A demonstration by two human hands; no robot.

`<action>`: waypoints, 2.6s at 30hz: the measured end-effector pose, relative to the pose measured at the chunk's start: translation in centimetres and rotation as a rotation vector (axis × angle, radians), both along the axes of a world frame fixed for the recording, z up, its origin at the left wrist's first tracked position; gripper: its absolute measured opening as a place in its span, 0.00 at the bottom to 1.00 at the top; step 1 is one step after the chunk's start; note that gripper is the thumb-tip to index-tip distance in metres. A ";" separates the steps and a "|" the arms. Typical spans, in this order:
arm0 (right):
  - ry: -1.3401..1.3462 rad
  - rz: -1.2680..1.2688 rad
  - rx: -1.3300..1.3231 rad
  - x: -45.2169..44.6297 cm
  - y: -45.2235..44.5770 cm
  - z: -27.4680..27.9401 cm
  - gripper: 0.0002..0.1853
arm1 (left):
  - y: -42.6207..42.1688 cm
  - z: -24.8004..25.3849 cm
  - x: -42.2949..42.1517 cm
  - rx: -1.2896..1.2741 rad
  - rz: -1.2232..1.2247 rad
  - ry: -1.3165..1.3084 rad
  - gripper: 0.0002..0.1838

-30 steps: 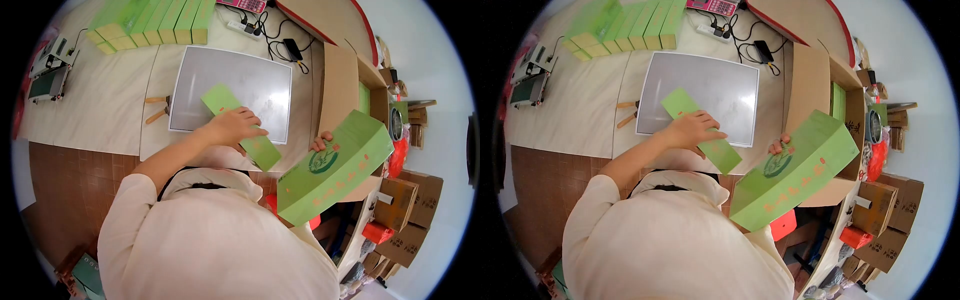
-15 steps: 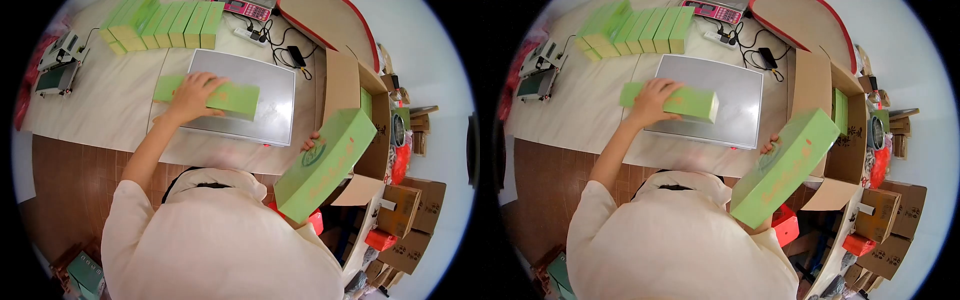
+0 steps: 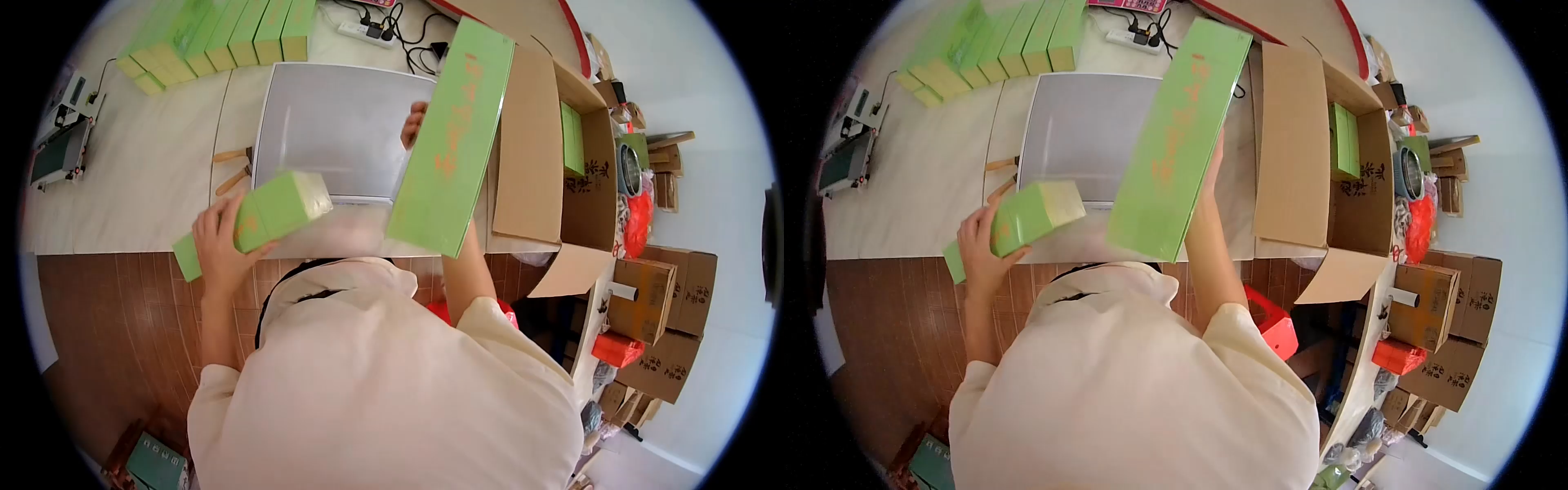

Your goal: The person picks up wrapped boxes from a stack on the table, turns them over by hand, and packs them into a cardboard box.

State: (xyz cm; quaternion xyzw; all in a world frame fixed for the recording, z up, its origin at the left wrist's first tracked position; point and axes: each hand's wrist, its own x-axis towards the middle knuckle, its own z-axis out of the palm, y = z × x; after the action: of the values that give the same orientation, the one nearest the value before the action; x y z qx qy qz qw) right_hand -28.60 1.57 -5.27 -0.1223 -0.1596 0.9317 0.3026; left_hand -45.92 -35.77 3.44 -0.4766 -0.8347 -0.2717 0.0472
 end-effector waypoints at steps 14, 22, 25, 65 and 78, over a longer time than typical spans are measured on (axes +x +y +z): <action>-0.496 -0.090 1.651 -18.6 -11.6 10.9 0.35 | 0.5 -11.6 5.5 -0.148 -0.217 -0.213 0.42; -0.352 -0.132 2.354 -27.2 -21.9 6.7 0.37 | 2.9 -13.6 5.8 -0.194 -0.254 -0.098 0.43; -0.425 -0.020 2.458 -28.4 -22.9 5.2 0.36 | 3.2 -14.7 6.5 -0.204 -0.237 -0.052 0.45; 0.110 0.571 -0.050 -15.4 -8.2 9.2 0.23 | 4.7 -14.5 7.0 -0.287 -0.337 -0.013 0.48; 0.074 0.475 0.188 -15.3 -8.8 10.9 0.25 | 3.5 -13.8 7.3 0.071 -0.315 -0.227 0.29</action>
State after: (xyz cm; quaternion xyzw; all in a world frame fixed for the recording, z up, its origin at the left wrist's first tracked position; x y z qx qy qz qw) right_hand -43.92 -7.22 5.63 -0.0186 -0.2584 0.9616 0.0908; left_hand -38.59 -32.24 -10.37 -0.5656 -0.7396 -0.3572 -0.0736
